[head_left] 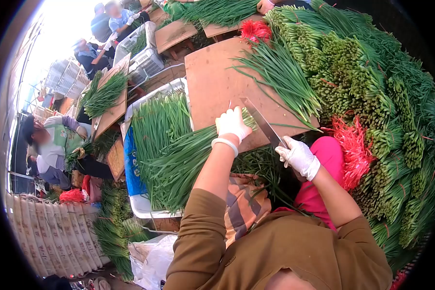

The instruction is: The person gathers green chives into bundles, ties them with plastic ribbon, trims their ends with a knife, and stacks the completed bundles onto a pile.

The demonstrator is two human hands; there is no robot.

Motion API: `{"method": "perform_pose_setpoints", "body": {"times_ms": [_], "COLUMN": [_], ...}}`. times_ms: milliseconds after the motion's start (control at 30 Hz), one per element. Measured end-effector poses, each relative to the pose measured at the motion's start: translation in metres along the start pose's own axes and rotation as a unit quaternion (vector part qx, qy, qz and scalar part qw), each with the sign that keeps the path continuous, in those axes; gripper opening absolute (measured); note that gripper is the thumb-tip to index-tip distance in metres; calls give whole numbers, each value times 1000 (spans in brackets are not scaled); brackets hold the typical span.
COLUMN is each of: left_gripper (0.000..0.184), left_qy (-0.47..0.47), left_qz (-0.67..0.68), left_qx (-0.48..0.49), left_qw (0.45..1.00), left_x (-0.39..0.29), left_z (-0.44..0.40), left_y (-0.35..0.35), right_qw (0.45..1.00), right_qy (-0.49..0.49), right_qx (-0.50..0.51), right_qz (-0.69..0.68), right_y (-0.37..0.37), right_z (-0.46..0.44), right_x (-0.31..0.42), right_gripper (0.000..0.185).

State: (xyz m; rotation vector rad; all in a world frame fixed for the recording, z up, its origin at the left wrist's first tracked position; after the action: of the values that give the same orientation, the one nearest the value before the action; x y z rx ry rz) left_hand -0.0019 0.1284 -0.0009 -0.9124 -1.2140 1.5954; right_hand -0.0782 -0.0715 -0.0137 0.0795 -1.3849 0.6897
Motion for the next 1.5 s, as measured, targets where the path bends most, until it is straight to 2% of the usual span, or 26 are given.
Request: {"method": "perform_pose_setpoints", "body": {"times_ms": [100, 200, 400, 500, 567, 633, 767, 800, 867, 1000, 1100, 1200, 1300, 1367, 1400, 1433, 1500], "left_gripper": [62, 62, 60, 59, 57, 56, 56, 58, 58, 60, 63, 63, 61, 70, 74, 81, 95], "left_qy": [-4, -7, -8, -10, -3, 2, -12, 6, 4, -3, -20, -21, -28, -14, -5, 24, 93], "left_qz": [5, 4, 2, 6, 9, 11, -9, -16, -28, -21, -15, -39, -36, -19, -8, 18, 71], "left_qx": [6, 15, -1, -3, -20, -61, -39, -74, -77, -91, -89, -67, -72, -85, -94, -97, -99], "left_qw": [1000, 1000, 1000, 1000, 1000, 998, 999, 997, 997, 996, 996, 997, 996, 996, 996, 995, 988], "left_x": [2, 2, 3, 7, 3, 2, 5, 2, -2, -4, 1, -5, -13, -12, -12, -13, -9], "left_z": [-2, -1, -1, -4, -2, 4, 6, 6, 10, 16, 13, 18, 23, 25, 26, 29, 43], "left_y": [-2, -2, 1, 4, 8, 5, 6, 6, 4, 3, 8, 5, 0, 5, 4, 0, -8], "right_qw": [999, 999, 995, 990, 996, 994, 992, 992, 989, 995, 991, 993, 995, 996, 997, 998, 997], "right_qy": [-24, -15, 9, -1, -11, -2, 2, 4, 7, -4, 9, 8, -11, -30, -8, 12, -31], "right_qx": [-14, 29, 39, 52, 54, 63, 70, 69, 70, 46, 107, 82, 49, 29, 36, 40, 21], "right_qz": [-19, 5, 88, 135, 71, 93, 102, 106, 126, 91, 73, 80, 89, 78, 62, 47, 68], "right_y": [0, 5, 10, 20, 28, 36, 41, 43, 43, 40, 35, 30, 34, 38, 41, 39, 39], "right_z": [0, -1, -1, -26, -52, -82, -101, -107, -122, -107, -55, -35, -57, -85, -88, -91, -97], "right_x": [-3, -1, 19, 17, 23, 28, 27, 24, 16, 20, 31, 7, 3, 3, 6, 11, 5], "right_gripper": [40, 41, 30, 36, 36, 35, 36, 37, 39, 39, 36, 39, 35, 35, 40, 45, 42]}}
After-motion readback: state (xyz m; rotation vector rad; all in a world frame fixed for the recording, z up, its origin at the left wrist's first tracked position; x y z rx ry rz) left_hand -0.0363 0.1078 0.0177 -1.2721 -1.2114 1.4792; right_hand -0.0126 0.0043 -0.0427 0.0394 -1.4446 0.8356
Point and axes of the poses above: each hand's wrist, its own z-axis away from the middle knuckle, its own y-axis out of the palm, x = y × z, the point moved 9 cm from there along -z, towards the middle knuckle, and after that the axes turned 10 degrees about -y, right-handed, at the moved point
